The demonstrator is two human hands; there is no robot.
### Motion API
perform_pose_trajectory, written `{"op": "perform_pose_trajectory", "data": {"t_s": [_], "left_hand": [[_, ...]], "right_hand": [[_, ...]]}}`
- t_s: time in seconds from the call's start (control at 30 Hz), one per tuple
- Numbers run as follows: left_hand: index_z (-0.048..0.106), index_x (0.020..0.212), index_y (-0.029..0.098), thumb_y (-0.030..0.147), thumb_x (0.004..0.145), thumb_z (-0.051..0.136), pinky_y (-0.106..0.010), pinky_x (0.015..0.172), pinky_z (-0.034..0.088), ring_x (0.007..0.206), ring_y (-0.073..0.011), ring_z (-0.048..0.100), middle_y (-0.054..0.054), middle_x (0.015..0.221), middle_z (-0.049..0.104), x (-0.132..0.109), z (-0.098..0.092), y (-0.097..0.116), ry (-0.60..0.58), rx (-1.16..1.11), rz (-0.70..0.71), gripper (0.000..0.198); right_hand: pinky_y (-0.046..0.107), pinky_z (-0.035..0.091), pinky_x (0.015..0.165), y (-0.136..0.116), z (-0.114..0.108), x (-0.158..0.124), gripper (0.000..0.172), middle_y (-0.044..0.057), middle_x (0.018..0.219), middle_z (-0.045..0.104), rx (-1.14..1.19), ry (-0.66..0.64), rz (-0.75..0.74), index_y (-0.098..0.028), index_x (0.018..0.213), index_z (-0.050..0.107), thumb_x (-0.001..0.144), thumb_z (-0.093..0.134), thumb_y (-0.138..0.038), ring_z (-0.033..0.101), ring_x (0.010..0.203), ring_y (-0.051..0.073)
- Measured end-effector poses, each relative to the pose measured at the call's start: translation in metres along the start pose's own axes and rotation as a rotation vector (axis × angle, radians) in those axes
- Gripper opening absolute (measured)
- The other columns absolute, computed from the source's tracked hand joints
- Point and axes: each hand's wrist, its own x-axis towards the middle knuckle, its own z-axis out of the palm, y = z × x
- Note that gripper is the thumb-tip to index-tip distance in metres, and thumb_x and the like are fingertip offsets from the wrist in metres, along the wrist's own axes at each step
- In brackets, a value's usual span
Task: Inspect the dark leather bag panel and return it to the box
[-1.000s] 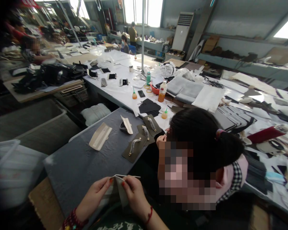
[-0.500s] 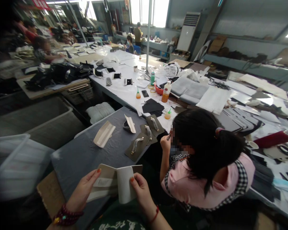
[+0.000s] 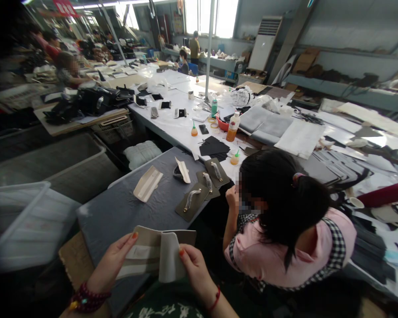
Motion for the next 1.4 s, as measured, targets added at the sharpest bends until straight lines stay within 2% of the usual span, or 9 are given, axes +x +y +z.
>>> {"op": "perform_pose_trajectory", "data": {"t_s": [0.13,0.2,0.3,0.47,0.6,0.8,0.97,1.2,1.4], "left_hand": [[0.065,0.088,0.016,0.059,0.084,0.054,-0.024,0.066,0.045,0.073,-0.0171,0.056,0.000,0.075,0.067,-0.010,0.005,0.013,-0.059,0.156,0.102,0.044],[0.065,0.089,0.016,0.059,0.085,0.051,-0.025,0.066,0.045,0.072,-0.0176,0.056,-0.001,0.075,0.067,-0.014,0.009,0.017,-0.089,0.193,0.107,0.045],[0.066,0.097,0.015,0.057,0.087,0.049,-0.026,0.070,0.046,0.078,-0.0192,0.058,-0.003,0.083,0.070,-0.017,0.011,0.019,-0.125,0.208,0.111,0.046],[0.060,0.106,0.016,0.056,0.082,0.058,-0.028,0.078,0.050,0.091,-0.0223,0.063,-0.006,0.099,0.072,-0.014,0.006,0.014,-0.071,0.130,0.107,0.046],[0.045,0.117,0.025,0.051,0.083,0.061,-0.026,0.085,0.050,0.102,-0.0192,0.063,-0.004,0.113,0.068,-0.016,0.001,0.012,0.026,0.049,0.158,0.047],[0.056,0.111,0.022,0.048,0.087,0.057,-0.027,0.091,0.049,0.109,-0.0199,0.061,-0.007,0.120,0.065,-0.021,0.002,0.017,-0.016,0.114,0.240,0.035],[0.060,0.109,0.021,0.049,0.083,0.062,-0.027,0.089,0.050,0.104,-0.0206,0.063,-0.006,0.114,0.068,-0.014,0.006,0.018,0.047,0.104,0.225,0.038],[0.063,0.115,0.021,0.050,0.087,0.055,-0.026,0.087,0.048,0.100,-0.0197,0.062,-0.003,0.113,0.070,-0.017,0.008,0.026,-0.209,0.145,0.168,0.041],[0.057,0.124,0.026,0.042,0.092,0.050,-0.024,0.087,0.045,0.100,-0.0172,0.060,0.001,0.117,0.067,-0.023,0.014,0.029,-0.403,0.138,0.182,0.036]], "right_hand": [[0.036,0.040,0.100,-0.016,0.002,0.013,0.028,0.008,0.119,0.062,-0.247,0.076,-0.271,-0.024,0.112,0.068,0.097,0.046,-0.036,0.055,0.112,0.021],[0.037,0.038,0.105,-0.017,0.003,0.023,0.029,0.008,0.127,0.059,-0.368,0.081,-0.322,-0.025,0.120,0.063,0.096,0.050,-0.033,0.051,0.119,0.021],[0.036,0.042,0.098,-0.015,0.005,0.035,0.027,0.008,0.113,0.066,-0.496,0.001,-0.338,-0.024,0.115,0.067,0.093,0.055,-0.034,0.057,0.107,0.021],[0.027,0.046,0.071,-0.009,0.008,0.038,0.026,0.006,0.084,0.067,-0.459,-0.046,-0.316,-0.020,0.100,0.072,0.094,0.053,-0.036,0.060,0.078,0.016],[0.026,0.045,0.071,-0.005,0.009,0.035,0.023,0.005,0.087,0.066,-0.359,0.025,-0.242,-0.023,0.101,0.074,0.093,0.056,-0.034,0.061,0.081,0.016],[0.028,0.045,0.074,-0.008,0.009,0.040,0.023,0.006,0.091,0.067,-0.280,0.051,-0.196,-0.023,0.104,0.074,0.091,0.058,-0.035,0.062,0.085,0.019],[0.028,0.044,0.072,-0.016,0.008,0.038,0.025,0.006,0.089,0.065,-0.260,0.008,-0.207,-0.022,0.104,0.074,0.091,0.057,-0.036,0.060,0.082,0.018],[0.027,0.042,0.073,-0.025,-0.005,0.035,0.025,0.005,0.089,0.063,-0.257,-0.116,-0.216,-0.023,0.106,0.072,0.094,0.054,-0.034,0.058,0.082,0.017],[0.026,0.041,0.077,-0.033,-0.020,0.037,0.026,0.004,0.091,0.065,-0.172,-0.242,-0.083,-0.020,0.103,0.072,0.093,0.055,-0.037,0.057,0.086,0.016]]}}
